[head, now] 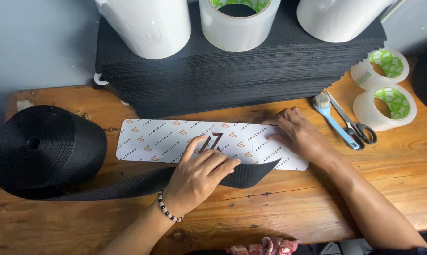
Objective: Manufacturing a black belt by applying a logo patch and cutting material to length with scissors
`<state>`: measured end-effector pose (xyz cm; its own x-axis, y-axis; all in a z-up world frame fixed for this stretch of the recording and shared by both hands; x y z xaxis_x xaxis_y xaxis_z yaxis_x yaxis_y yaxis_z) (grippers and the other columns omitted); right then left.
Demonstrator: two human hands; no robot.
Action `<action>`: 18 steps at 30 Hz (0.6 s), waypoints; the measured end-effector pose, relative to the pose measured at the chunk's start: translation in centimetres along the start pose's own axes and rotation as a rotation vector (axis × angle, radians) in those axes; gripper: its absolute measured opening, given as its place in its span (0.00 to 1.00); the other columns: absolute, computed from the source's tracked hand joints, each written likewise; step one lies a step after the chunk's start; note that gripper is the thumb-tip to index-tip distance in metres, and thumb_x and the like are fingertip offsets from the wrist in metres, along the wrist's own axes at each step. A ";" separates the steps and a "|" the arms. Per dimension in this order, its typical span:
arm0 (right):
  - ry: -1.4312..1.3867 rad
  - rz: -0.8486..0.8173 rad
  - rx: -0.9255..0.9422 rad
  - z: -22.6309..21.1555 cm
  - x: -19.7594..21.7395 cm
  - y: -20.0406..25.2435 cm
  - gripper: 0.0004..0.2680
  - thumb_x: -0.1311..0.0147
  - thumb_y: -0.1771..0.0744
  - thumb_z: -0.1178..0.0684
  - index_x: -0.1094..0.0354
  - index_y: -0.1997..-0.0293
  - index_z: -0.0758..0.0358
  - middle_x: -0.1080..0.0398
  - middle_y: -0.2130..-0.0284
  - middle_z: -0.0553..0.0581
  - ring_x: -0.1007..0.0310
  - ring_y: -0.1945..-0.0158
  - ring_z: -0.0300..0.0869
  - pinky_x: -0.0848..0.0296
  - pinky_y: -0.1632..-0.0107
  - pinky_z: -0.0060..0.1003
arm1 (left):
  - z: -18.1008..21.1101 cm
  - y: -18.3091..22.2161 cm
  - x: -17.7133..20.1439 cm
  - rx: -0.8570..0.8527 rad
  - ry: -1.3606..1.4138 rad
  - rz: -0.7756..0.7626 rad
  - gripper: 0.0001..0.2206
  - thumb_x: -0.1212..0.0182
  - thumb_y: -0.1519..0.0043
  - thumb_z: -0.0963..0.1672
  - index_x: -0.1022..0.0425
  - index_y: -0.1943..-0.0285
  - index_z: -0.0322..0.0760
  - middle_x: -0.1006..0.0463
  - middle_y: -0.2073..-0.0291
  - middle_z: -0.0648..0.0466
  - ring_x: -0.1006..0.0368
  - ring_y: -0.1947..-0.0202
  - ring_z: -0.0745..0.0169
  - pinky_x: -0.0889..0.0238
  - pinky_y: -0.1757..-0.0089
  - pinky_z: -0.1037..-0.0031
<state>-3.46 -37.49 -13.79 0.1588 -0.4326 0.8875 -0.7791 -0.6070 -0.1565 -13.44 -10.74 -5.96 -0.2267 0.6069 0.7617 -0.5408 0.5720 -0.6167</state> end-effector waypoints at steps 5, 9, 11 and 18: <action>0.059 0.234 0.231 -4.2 5.7 1.1 0.06 0.46 0.30 0.56 0.26 0.50 0.60 0.29 0.61 0.54 0.31 0.58 0.49 0.37 0.50 0.41 | 0.3 0.0 -0.1 0.036 -0.031 0.014 0.05 0.39 0.31 0.41 0.23 0.49 0.38 0.26 0.44 0.45 0.25 0.47 0.47 0.37 0.45 0.48; 0.171 0.285 0.337 -6.7 7.3 1.9 0.06 0.47 0.30 0.58 0.26 0.50 0.57 0.31 0.61 0.54 0.33 0.61 0.48 0.32 0.54 0.41 | 0.4 -0.1 -0.2 0.067 -0.109 0.007 0.08 0.42 0.29 0.39 0.23 0.45 0.43 0.35 0.32 0.37 0.32 0.33 0.39 0.38 0.40 0.45; 0.152 0.277 0.382 -7.3 7.2 1.9 0.06 0.49 0.30 0.58 0.25 0.50 0.60 0.30 0.61 0.55 0.29 0.62 0.48 0.30 0.57 0.42 | 0.3 0.2 -0.7 0.068 -0.108 -0.003 0.08 0.42 0.29 0.39 0.24 0.44 0.43 0.34 0.33 0.36 0.32 0.33 0.38 0.38 0.39 0.45; 0.089 0.260 0.409 -8.1 5.8 1.5 0.09 0.39 0.33 0.46 0.27 0.56 0.58 0.28 0.64 0.57 0.29 0.64 0.50 0.31 0.58 0.45 | 0.0 1.0 -1.7 0.101 0.008 0.013 0.12 0.37 0.38 0.35 0.22 0.49 0.40 0.19 0.67 0.49 0.20 0.67 0.55 0.27 0.54 0.61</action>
<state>-8.66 -35.48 -5.38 -0.0760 -0.5566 0.8273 -0.4811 -0.7062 -0.5194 -13.61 -11.24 -7.82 -0.2281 0.6188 0.7517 -0.6171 0.5053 -0.6032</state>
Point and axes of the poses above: each hand's wrist, its own y-axis away from the middle knuckle, its own x-axis out of the back of the hand, z = x × y, the point moved 4 cm from there along -y, towards the middle knuckle
